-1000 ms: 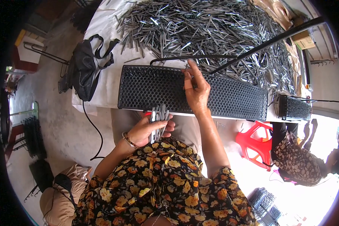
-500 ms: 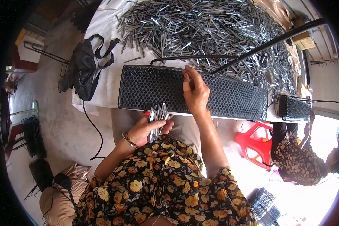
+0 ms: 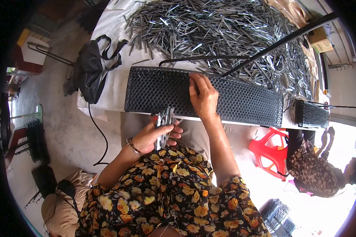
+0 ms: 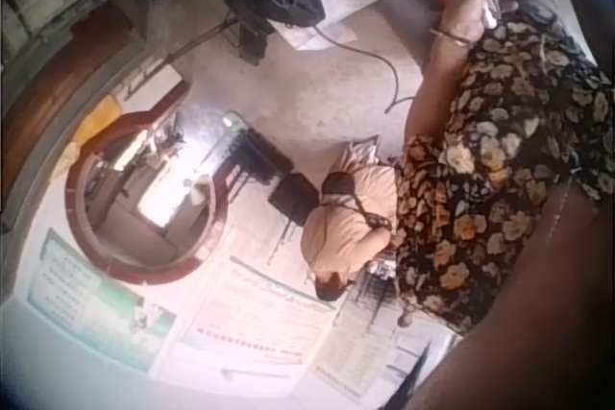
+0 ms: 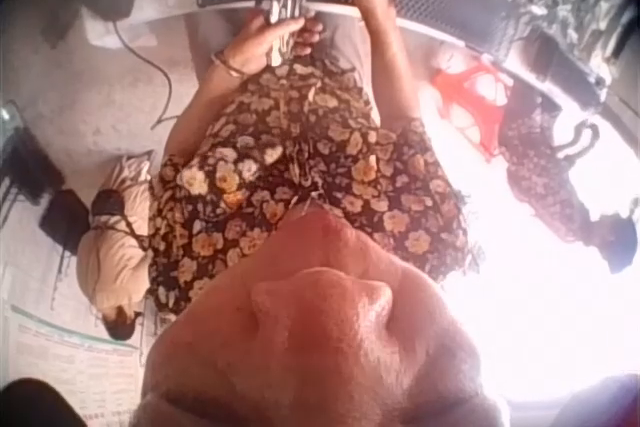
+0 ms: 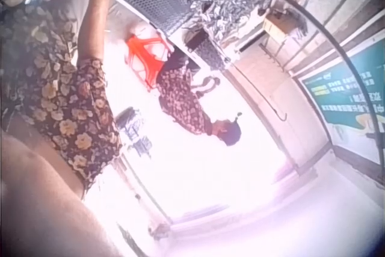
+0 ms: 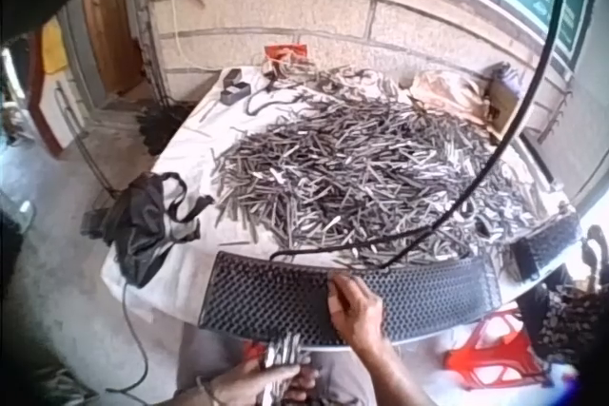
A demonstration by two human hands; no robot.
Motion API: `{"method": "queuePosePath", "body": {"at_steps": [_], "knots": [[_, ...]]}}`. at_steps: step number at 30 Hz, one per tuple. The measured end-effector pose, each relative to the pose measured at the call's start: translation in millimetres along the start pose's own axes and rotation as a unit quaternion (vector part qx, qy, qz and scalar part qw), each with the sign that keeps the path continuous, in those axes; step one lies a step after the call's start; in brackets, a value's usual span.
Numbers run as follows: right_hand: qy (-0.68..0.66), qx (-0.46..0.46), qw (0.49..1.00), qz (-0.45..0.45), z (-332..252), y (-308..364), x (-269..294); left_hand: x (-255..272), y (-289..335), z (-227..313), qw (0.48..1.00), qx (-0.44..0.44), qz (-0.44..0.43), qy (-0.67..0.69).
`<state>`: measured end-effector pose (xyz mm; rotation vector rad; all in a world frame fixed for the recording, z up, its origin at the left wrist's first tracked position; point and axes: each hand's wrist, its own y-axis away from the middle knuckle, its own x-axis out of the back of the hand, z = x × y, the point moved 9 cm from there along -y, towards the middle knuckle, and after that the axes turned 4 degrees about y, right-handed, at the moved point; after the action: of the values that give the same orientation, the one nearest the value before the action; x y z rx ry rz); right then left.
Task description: The person assembles metal pieces by hand, inserting them into a perforated panel.
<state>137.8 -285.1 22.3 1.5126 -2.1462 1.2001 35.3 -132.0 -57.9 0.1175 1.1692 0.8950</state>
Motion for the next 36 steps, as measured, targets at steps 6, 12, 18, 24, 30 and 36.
{"method": "queuePosePath", "body": {"at_steps": [6,12,18,24,30,36], "knots": [[-0.054,-0.045,0.997,-0.030,-14.3,4.5,7.3,1.0,8.1,11.7,0.999,-0.031,0.027,-0.013],[-0.246,-0.108,0.924,-0.273,-42.4,37.0,-23.0,-1.9,9.4,28.6,0.996,-0.083,0.029,-0.034],[-0.275,-0.188,0.899,-0.283,-38.9,48.2,-33.1,1.2,8.0,33.3,0.994,-0.098,0.037,-0.022],[-0.272,-0.215,0.890,-0.296,-36.0,46.0,-43.3,12.6,14.3,36.3,0.990,-0.124,0.065,-0.033],[-0.327,-0.253,0.846,-0.337,-54.0,43.7,-70.7,27.4,35.7,51.4,0.979,-0.175,0.093,-0.044],[-0.295,-0.235,0.859,-0.345,-75.6,24.3,-89.5,46.0,53.3,57.7,0.976,-0.186,0.115,0.001]]}}
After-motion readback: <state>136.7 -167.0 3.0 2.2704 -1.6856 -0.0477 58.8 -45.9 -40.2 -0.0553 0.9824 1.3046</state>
